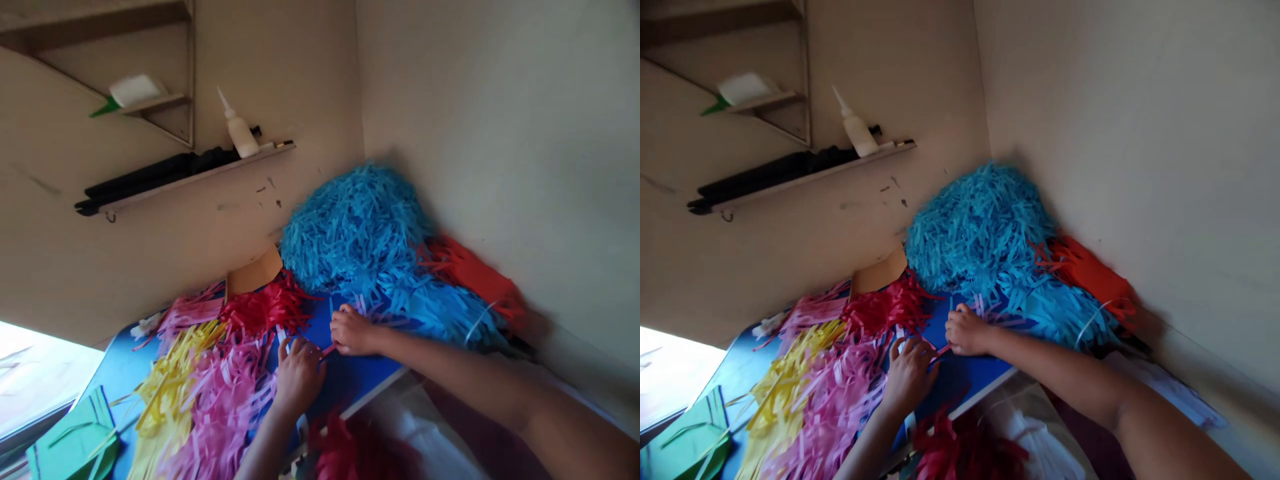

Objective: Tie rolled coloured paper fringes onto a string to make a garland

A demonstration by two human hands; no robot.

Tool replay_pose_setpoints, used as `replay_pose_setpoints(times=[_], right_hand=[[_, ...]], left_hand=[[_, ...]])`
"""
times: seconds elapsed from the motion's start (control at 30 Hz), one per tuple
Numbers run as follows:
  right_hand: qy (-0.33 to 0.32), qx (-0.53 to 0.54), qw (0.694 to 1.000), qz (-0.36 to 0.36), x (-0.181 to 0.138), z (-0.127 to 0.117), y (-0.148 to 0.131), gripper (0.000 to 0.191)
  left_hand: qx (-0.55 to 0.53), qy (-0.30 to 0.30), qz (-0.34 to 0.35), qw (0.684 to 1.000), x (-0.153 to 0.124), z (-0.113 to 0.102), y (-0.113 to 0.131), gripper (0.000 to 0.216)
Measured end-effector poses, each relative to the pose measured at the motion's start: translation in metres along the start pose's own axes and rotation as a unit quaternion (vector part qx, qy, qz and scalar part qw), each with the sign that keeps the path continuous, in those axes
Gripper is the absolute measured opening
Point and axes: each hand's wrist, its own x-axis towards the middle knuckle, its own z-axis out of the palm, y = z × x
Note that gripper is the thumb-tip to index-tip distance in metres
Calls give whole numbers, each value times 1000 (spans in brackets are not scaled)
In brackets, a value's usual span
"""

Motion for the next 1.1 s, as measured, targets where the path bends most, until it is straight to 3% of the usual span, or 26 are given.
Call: replay_pose_setpoints(times=[0.13, 0.33, 0.43, 0.57, 0.8, 1.1], right_hand=[[13, -1, 1000, 26, 3, 0, -3, 10], [57, -29, 998, -2, 1, 7, -25, 18], [56, -16, 998, 15, -8, 11, -20, 26], [53, 19, 997, 46, -20, 12, -1, 17], [30, 94, 984, 149, -19, 10, 15, 9], [-54, 86, 965, 243, 9, 3, 10, 8]], left_hand=[[6, 28, -19, 999, -1, 6, -2, 18], [8, 29, -38, 999, -7, 12, -1, 20], [2, 21, -50, 999, -13, 11, -3, 23], [-30, 10, -73, 997, -24, 12, -14, 21], [-93, -4, -138, 986, -26, 25, -32, 22], [-33, -29, -179, 983, -9, 14, -13, 17]])
